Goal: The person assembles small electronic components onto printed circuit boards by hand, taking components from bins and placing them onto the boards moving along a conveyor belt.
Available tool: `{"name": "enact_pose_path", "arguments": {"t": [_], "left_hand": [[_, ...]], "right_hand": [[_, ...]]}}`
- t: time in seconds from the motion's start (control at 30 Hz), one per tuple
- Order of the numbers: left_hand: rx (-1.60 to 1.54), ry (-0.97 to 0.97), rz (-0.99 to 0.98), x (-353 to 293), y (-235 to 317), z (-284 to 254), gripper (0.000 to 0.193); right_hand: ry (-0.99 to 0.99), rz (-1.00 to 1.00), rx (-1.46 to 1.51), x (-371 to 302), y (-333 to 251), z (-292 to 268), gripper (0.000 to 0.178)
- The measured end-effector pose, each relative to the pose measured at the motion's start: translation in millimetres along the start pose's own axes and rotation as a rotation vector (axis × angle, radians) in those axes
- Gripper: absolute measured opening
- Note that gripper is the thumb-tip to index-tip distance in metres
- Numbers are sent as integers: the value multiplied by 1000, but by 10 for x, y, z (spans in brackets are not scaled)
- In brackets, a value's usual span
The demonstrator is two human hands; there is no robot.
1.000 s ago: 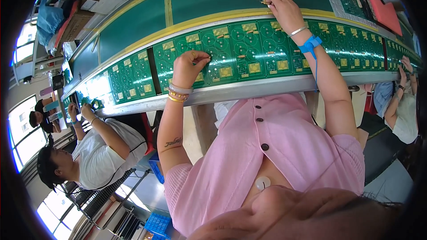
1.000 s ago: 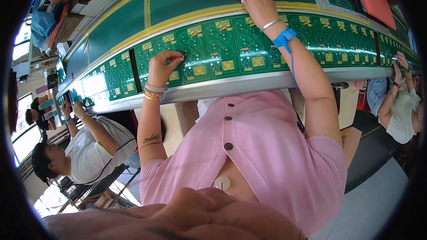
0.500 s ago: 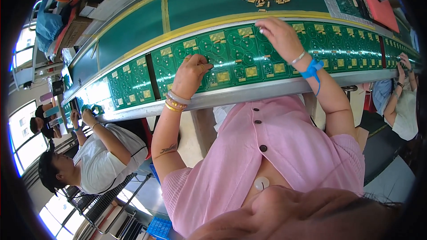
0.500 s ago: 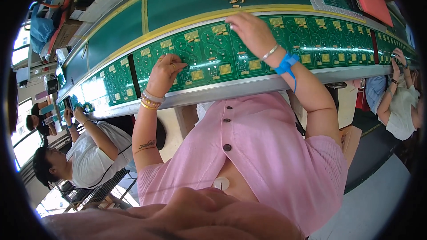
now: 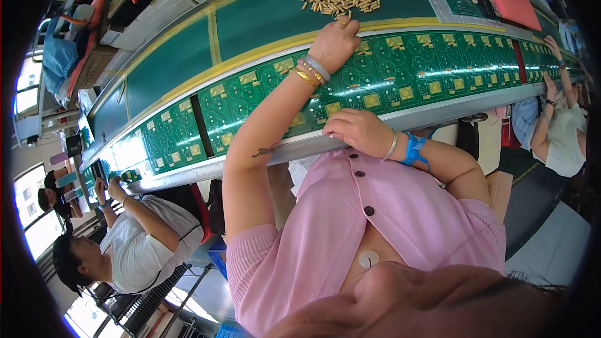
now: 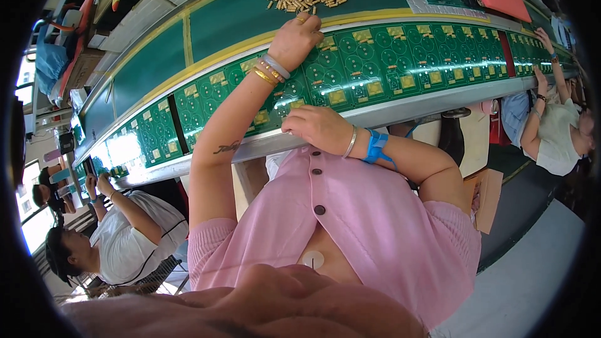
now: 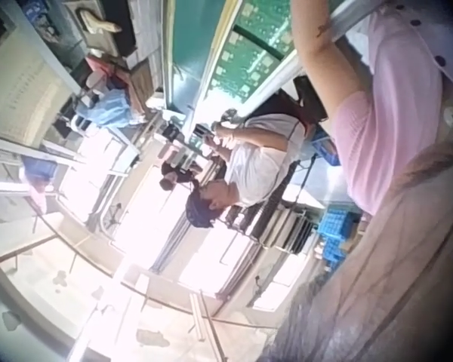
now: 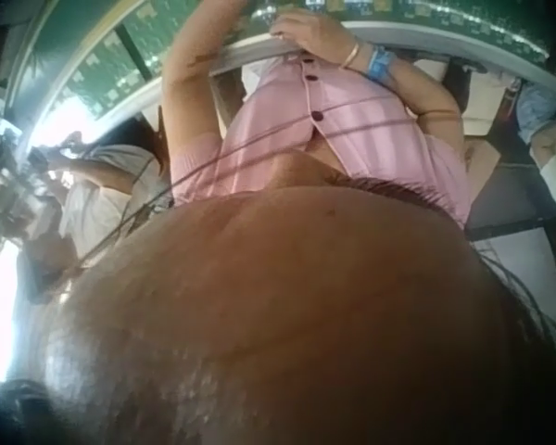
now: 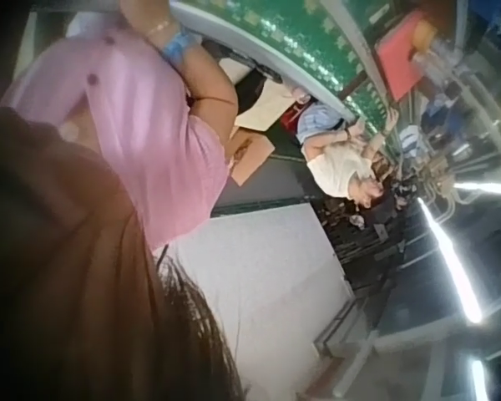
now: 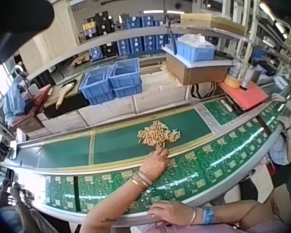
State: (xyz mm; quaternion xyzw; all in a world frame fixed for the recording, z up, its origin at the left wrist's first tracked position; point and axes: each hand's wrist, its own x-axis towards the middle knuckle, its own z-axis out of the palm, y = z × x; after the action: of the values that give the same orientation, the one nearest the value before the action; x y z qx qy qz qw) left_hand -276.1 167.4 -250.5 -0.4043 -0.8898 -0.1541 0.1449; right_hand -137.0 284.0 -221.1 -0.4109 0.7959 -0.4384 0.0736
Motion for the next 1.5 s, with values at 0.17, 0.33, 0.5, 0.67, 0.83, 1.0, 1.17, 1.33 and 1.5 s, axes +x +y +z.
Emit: {"name": "enact_pose_path", "arguments": {"t": [0.17, 0.33, 0.5, 0.67, 0.83, 1.0, 1.17, 1.33, 1.5], "left_hand": [[55, -11, 80, -173, -133, -191, 13], [-23, 219, -334, -934, -457, -1057, 14], [-186, 167, -691, -1710, -402, -1417, 14], [-606, 225, -1039, -2299, -244, -1337, 17], [-731, 243, -1074, -2509, -209, -1172, 20], [-747, 271, -1085, -2508, -182, -1135, 20], [-709, 272, -1060, -2479, -169, -1134, 19], [-502, 247, -1049, -2332, -155, -1146, 15], [-424, 162, -1062, -2300, -147, -1166, 13]], "right_hand": [[-39, -58, -2, 189, 66, 41, 10], [70, -11, 5, 868, 191, 209, 6], [122, 22, 21, 1484, 439, 510, 8], [100, 84, -56, 1695, 613, 642, 7], [76, 38, -129, 1709, 626, 662, 10], [54, 66, -121, 1707, 609, 687, 8], [22, -75, -206, 1719, 624, 730, 6], [103, -135, -249, 1584, 583, 483, 12], [320, 23, -593, 1189, 838, -366, 18]]}}
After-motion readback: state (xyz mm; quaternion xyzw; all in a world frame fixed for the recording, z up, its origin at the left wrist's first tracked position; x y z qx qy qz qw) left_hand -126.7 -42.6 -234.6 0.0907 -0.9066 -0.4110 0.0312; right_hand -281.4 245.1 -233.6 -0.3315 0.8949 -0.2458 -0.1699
